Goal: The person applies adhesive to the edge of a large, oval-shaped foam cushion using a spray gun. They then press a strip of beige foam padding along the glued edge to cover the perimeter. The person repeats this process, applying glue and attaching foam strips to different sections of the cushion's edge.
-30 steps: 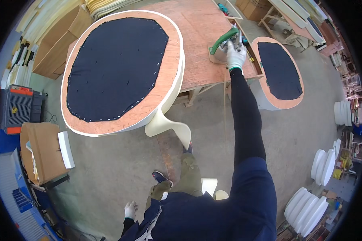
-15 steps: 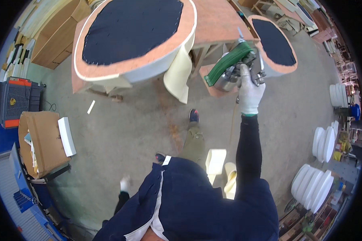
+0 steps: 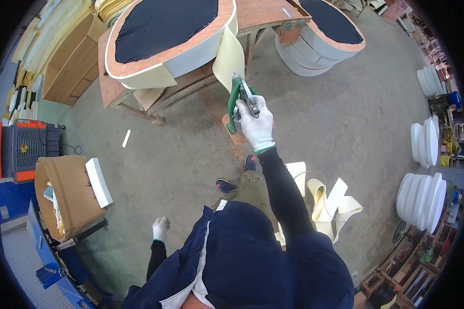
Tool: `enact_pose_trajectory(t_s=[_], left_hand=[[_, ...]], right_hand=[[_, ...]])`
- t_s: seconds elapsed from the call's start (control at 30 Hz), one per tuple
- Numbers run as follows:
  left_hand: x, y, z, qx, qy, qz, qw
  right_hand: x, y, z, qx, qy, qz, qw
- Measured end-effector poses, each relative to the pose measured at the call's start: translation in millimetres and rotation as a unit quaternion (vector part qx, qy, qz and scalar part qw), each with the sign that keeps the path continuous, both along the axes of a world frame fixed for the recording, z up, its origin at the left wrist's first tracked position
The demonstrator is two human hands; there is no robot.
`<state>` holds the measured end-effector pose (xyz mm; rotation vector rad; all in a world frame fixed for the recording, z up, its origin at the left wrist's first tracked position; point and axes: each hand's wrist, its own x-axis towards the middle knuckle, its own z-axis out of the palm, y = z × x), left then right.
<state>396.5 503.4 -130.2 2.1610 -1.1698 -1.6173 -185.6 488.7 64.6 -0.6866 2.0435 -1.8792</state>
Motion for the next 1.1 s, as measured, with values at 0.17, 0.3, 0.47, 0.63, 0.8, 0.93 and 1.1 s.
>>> enact_pose_trajectory(t_s=[0.17,0.3,0.47,0.63,0.8,0.93,1.1], left_hand=[[31.3,63.8,-16.0,0.075,-0.008,0.025,0.997],[40.6,88.7,-14.2,0.104,0.006,0.058,0.993],[39.0,91.8,-16.1,0.117,0.012,0.059,0.991],[30.4,82.8,-17.5,0.110,0.008,0.052,0.993],[16.9,76.7,-13.0,0.095,0.026,0.063,0.993],[11.2,78.2,-8.2,0.093,0.032,0.079,0.992],[9.7,83.8,-3.7,0.101,0.051,0.096,0.989]], right_hand=[[12.9,12.8,-7.7,0.008,0.008,0.006,1.000],[23.5,17.8,-8.3,-0.004,0.009,-0.017,1.000],[35.6,22.7,-2.9,-0.027,-0.025,-0.004,0.999],[49.4,25.0,2.8,-0.016,-0.011,0.013,1.000],[62.2,23.6,3.4,-0.018,-0.028,0.052,0.998],[71.2,20.2,2.2,-0.015,-0.030,0.083,0.996],[81.7,9.7,2.1,-0.022,-0.022,0.109,0.994]])
